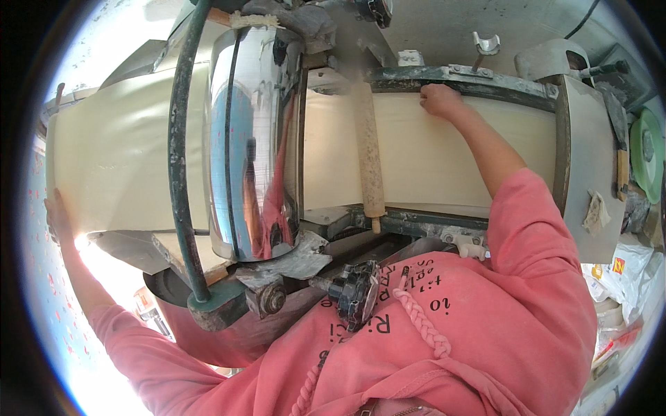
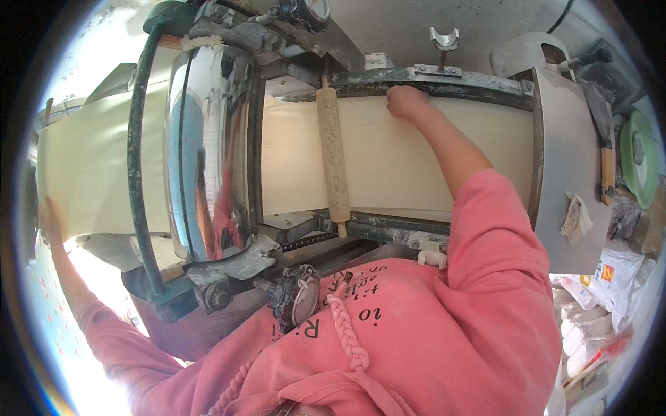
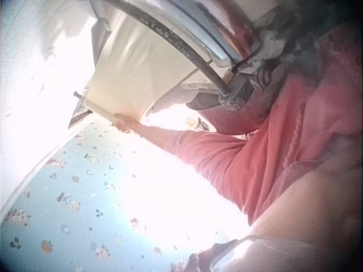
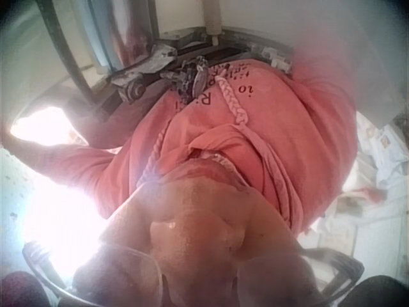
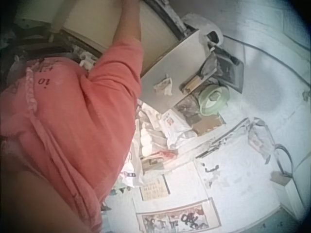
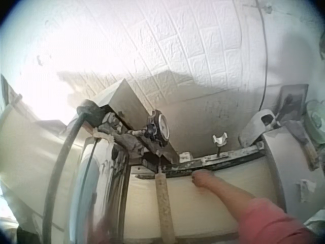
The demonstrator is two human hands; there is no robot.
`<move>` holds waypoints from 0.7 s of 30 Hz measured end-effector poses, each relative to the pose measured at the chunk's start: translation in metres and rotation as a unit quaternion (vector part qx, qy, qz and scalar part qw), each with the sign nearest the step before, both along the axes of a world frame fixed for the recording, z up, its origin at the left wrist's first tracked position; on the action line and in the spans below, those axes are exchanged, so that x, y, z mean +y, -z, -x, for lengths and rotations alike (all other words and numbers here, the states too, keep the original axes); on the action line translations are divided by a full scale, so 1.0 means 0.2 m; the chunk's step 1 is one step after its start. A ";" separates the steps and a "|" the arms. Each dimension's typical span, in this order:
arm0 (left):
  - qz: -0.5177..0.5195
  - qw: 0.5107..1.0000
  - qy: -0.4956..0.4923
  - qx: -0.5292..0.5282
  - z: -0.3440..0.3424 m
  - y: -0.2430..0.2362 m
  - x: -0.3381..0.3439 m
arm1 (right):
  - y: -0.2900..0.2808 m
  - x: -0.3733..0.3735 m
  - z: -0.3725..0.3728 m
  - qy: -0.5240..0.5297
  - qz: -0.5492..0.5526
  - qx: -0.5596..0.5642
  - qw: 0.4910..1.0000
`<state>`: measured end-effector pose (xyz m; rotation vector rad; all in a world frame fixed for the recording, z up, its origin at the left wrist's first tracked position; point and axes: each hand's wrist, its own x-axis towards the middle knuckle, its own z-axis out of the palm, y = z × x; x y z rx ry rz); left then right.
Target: The person feeds dough through a roller machine, then cuts the sheet into strips with a bench scraper and brushes them with a red brush. The cut noodles are placed into a bamboo basket.
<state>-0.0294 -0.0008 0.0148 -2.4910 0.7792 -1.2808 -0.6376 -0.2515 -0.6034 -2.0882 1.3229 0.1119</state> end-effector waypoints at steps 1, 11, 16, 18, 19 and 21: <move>0.003 1.000 0.002 0.014 0.00 -0.01 0.00 | 0.00 0.00 0.01 -0.003 0.002 0.004 1.000; 0.015 0.992 0.008 0.124 -0.09 -0.11 -0.01 | -0.07 0.03 -0.10 0.001 -0.031 -0.019 0.999; 0.053 0.947 0.080 0.306 -0.20 -0.17 0.01 | -0.05 0.03 -0.11 -0.003 -0.035 -0.021 0.999; 0.072 0.950 0.082 0.294 -0.23 -0.18 0.01 | -0.04 0.03 -0.08 0.000 -0.018 0.008 1.000; 0.072 0.970 0.060 0.225 -0.24 -0.17 0.01 | -0.04 0.02 -0.06 -0.001 -0.010 0.020 1.000; 0.073 0.994 0.011 0.083 -0.22 -0.12 0.02 | -0.03 0.02 -0.02 0.015 -0.012 0.022 1.000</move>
